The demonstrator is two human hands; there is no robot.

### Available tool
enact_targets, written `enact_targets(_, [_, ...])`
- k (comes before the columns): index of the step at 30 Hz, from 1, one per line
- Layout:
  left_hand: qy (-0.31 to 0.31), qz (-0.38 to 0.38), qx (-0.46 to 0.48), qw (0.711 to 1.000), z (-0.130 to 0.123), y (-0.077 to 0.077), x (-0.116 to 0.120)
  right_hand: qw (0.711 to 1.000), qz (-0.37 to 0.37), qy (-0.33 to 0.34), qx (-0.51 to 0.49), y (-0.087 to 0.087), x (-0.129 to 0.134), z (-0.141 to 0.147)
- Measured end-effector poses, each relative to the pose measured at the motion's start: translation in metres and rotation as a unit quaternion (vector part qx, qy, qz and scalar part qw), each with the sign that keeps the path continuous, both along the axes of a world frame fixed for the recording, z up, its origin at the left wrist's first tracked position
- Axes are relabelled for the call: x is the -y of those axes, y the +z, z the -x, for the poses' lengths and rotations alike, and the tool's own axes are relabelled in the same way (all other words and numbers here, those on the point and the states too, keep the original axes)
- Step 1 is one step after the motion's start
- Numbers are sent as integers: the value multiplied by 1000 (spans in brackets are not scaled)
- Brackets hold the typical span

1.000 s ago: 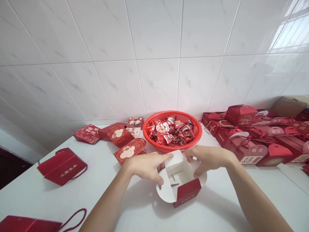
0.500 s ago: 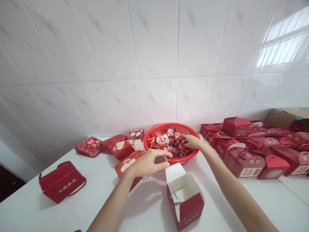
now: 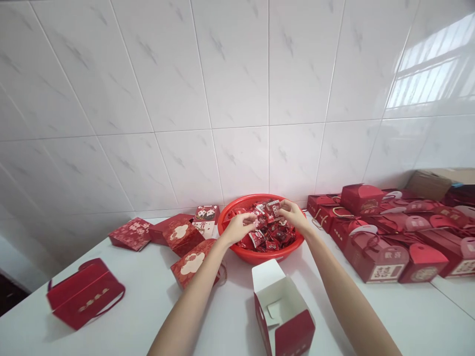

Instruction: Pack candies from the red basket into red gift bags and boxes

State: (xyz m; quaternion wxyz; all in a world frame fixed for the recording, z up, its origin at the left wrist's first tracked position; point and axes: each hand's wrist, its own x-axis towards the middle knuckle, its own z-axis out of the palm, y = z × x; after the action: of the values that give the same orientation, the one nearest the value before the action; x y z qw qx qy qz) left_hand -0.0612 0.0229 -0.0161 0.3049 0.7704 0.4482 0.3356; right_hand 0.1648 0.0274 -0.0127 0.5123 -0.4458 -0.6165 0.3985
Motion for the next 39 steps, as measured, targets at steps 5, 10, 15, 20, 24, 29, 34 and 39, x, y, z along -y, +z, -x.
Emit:
enact_targets(5, [-45,-4,-92,995,-17,-4,-25,988,27,-39,-146,-2,0,-7])
enact_targets(10, [-93,-15,-124,988,-29,-8,-32,969,44,-35,-241,0,-1,-9])
enact_targets(15, [-95,1,-54,994,-48,-5,-50,959,51,-22,-278,4,2,-9])
enact_targets(20, [-131,26,96,986,-65,8,-61,957,53,-12,-285,6,3,-8])
enact_targets(24, [-163,39,170,971,-67,10,-59,955,54,-13,-291,4,-1,-10])
enact_targets(29, [-151,42,231,960,-67,5,-57,950,48,-19,-307,1,-4,-14])
enact_targets(34, [-145,59,245,957,-67,8,-55,953,71,12,-293,0,-5,-10])
enact_targets(39, [-155,87,114,977,-65,6,-48,943,43,-37,-328,-6,-12,-15])
